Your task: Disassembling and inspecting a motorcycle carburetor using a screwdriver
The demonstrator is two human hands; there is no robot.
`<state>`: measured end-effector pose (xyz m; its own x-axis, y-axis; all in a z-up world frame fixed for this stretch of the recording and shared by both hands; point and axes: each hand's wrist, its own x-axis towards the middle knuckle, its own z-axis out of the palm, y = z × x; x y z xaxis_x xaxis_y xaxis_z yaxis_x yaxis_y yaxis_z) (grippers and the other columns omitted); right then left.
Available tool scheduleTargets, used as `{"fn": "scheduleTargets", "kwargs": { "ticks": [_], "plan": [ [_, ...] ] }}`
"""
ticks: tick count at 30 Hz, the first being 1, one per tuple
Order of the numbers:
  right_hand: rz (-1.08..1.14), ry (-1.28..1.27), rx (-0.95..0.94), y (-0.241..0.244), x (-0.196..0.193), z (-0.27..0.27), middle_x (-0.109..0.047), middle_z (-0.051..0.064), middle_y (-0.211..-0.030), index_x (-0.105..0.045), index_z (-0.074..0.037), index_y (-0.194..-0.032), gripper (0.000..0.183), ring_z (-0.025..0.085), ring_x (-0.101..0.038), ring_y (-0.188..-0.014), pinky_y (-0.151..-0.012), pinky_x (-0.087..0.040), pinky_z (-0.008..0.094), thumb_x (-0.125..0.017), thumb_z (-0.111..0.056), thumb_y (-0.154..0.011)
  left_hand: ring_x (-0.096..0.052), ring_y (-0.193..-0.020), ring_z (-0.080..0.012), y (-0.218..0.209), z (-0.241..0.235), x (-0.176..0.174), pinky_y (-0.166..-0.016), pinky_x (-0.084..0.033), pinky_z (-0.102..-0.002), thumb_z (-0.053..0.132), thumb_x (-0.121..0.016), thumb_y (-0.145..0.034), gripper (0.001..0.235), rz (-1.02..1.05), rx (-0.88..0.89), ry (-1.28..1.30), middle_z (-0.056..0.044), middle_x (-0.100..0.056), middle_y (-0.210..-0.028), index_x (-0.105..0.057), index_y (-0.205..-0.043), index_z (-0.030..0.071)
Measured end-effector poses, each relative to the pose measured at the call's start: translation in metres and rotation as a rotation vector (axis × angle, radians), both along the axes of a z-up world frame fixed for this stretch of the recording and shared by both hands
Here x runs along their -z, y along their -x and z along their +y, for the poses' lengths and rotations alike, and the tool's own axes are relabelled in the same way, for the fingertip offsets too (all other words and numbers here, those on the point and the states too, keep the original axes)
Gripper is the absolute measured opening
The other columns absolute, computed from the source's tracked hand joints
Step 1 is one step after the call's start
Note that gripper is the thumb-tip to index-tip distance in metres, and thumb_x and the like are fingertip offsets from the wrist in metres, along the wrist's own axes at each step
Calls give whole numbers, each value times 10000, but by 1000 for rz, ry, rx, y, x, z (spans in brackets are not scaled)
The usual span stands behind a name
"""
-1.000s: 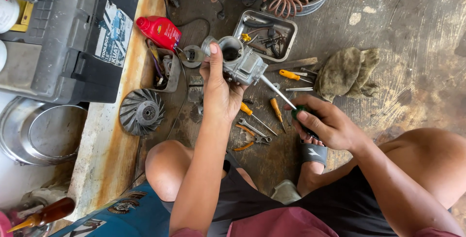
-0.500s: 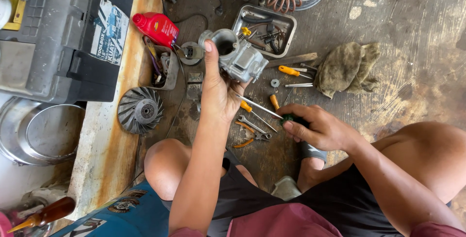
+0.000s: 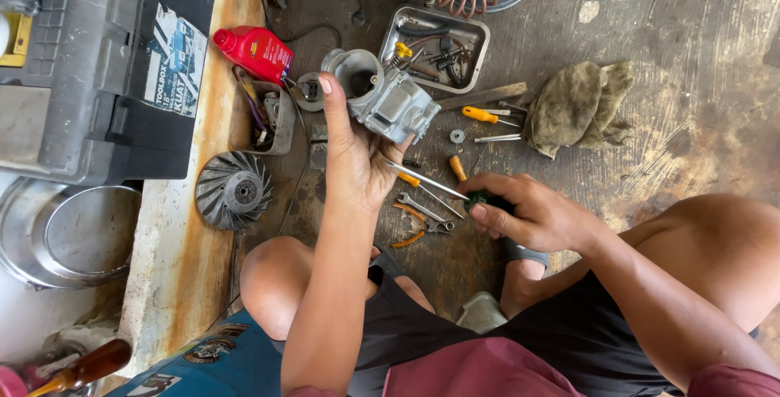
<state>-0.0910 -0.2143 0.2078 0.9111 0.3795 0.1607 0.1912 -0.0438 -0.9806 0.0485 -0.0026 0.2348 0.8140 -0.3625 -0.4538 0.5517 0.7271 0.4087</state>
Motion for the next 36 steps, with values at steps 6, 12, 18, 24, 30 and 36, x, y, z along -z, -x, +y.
{"fn": "scheduleTargets", "kwargs": {
  "ticks": [6, 12, 18, 24, 30, 36],
  "plan": [
    [-2, 10, 10, 2, -3, -2, -713, 92, -642, -629, 106, -1243, 365, 147, -698, -497, -445, -602, 306, -564, -153, -994, -702, -1087, -395, 2, 0, 2, -857, -634, -528, 624, -728, -800, 873, -14, -8, -25, -198, -623, -1246, -463, -1356, 6],
    [49, 42, 75, 3, -2, -4, -705, 115, -643, -642, 107, -1212, 345, 176, -705, -508, -459, -608, 334, -565, -144, -990, -696, -1074, -383, -1, -3, 16, -906, -641, -505, 541, -752, -847, 742, -155, -52, -145, -213, -556, -1232, -421, -1345, 101],
    [62, 87, 110, 2, -6, 0, -695, 109, -638, -637, 96, -1240, 346, 180, -705, -512, -464, -605, 337, -543, -129, -994, -648, -1126, -310, 2, -13, 20, -953, -613, -466, 502, -702, -920, 617, -195, -102, -209, -171, -493, -1267, -389, -1329, 164],
    [40, 85, 149, 2, 2, -2, -709, 129, -628, -656, 85, -1216, 328, 193, -709, -480, -407, -588, 326, -543, -109, -975, -604, -1128, -362, 3, -11, 24, -964, -608, -511, 505, -718, -918, 568, -202, -121, -126, -197, -444, -1246, -425, -1306, 212],
    [-220, -42, 467, -2, 18, 5, -585, 327, -1245, -552, 86, -1170, 352, 231, -707, -621, -492, -593, 356, -624, -188, -962, -620, -994, -270, 18, -21, -18, -890, -657, -379, 560, -660, -894, 717, -313, -25, -415, -161, -464, -1129, -384, -1431, 175],
    [-9, 136, 772, -27, 22, 18, -696, 168, -995, -566, -77, -1186, 630, 242, -637, -729, -638, -500, 378, -920, -420, -794, -585, -1095, -501, 41, -42, -11, -835, -640, -559, 526, -728, -859, 946, -440, 142, -552, -409, -385, -1330, -213, -1530, 102]
  ]
}}
